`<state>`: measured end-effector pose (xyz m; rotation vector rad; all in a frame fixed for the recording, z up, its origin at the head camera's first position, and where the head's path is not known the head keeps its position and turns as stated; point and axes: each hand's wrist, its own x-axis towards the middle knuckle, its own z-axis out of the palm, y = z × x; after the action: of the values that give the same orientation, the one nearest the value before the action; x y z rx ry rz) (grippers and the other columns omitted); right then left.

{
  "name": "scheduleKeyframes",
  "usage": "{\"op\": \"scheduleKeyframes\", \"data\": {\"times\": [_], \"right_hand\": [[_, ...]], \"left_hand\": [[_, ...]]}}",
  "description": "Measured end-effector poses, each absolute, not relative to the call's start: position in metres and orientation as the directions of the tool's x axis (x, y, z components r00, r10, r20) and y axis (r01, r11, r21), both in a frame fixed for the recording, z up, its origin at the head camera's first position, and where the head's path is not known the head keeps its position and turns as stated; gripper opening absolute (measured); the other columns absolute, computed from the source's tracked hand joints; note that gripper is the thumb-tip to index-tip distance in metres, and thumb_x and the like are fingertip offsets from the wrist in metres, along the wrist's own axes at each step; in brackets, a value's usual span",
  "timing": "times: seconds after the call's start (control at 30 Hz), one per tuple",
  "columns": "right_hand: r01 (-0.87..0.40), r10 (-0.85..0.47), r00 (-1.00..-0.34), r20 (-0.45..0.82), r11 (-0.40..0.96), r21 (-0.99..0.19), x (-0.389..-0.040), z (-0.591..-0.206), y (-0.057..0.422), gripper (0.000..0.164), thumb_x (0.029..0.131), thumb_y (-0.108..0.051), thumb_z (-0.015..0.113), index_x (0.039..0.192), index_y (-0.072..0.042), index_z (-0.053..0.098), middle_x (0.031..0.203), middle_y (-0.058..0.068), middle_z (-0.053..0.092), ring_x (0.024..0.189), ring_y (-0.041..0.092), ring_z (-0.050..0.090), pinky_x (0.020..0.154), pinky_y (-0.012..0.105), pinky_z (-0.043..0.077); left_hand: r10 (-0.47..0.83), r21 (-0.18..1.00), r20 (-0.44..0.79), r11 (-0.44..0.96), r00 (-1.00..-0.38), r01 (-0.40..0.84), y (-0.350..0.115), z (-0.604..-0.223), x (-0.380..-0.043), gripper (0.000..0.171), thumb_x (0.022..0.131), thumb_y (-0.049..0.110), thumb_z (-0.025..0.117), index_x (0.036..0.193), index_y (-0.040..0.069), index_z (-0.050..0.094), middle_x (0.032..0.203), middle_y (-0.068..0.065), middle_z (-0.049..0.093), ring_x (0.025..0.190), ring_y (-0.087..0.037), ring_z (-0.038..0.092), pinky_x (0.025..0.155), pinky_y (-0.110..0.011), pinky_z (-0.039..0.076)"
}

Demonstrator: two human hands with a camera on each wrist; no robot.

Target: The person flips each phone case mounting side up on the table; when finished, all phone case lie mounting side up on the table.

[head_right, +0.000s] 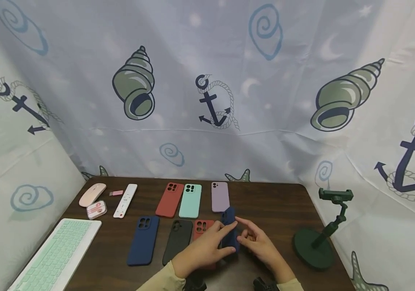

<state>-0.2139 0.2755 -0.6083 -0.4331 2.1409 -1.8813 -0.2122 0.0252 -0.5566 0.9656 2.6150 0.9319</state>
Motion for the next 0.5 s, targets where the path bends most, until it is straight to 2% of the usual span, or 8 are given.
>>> {"op": "scheduleKeyframes", "data": {"times": [0.1,0.23,0.4,0.5], "right_hand": [[-0.087,-0.395,-0.918,0.023,0.145,-0.986,-0.2142,-0.6085,0.2729,0.058,0.104,-0.009,0.056,0.157,-0.022,0.037,0.094,0.008,0.056,0.06,0.006,0.044,0.049,0.027,0.041],[-0.151,-0.421,-0.905,0.06,0.187,-0.971,-0.2128,-0.6088,0.2701,0.059,0.105,-0.011,0.055,0.159,-0.021,0.033,0.097,0.012,0.058,0.064,0.008,0.048,0.052,0.029,0.045],[-0.139,-0.418,-0.908,0.025,0.244,-0.96,-0.2111,-0.6079,0.2677,0.064,0.103,-0.019,0.06,0.159,-0.03,0.032,0.102,0.012,0.06,0.075,0.013,0.055,0.061,0.03,0.05],[-0.154,-0.429,-0.903,0.022,0.276,-0.949,-0.2106,-0.6076,0.268,0.069,0.101,-0.019,0.063,0.16,-0.031,0.029,0.104,0.014,0.061,0.078,0.017,0.057,0.061,0.03,0.051]], "left_hand": [[0.628,0.641,0.019,0.589,-0.778,0.492,0.0254,-0.5563,-0.2125,0.075,0.095,0.059,0.061,0.159,0.043,0.024,0.134,-0.004,0.049,0.099,-0.003,0.057,0.078,-0.023,0.052],[0.609,0.689,-0.026,0.585,-0.793,0.427,0.0268,-0.5573,-0.2123,0.08,0.091,0.061,0.065,0.158,0.043,0.026,0.128,-0.003,0.049,0.095,-0.005,0.058,0.075,-0.024,0.051],[0.574,0.737,-0.074,0.582,-0.816,0.342,0.0284,-0.5575,-0.2119,0.085,0.087,0.064,0.07,0.157,0.045,0.026,0.128,-0.003,0.046,0.099,-0.009,0.059,0.076,-0.028,0.053],[0.565,0.761,-0.082,0.568,-0.821,0.314,0.0291,-0.5558,-0.2116,0.084,0.087,0.062,0.071,0.156,0.042,0.029,0.132,-0.005,0.046,0.1,-0.01,0.06,0.078,-0.029,0.054]]}}
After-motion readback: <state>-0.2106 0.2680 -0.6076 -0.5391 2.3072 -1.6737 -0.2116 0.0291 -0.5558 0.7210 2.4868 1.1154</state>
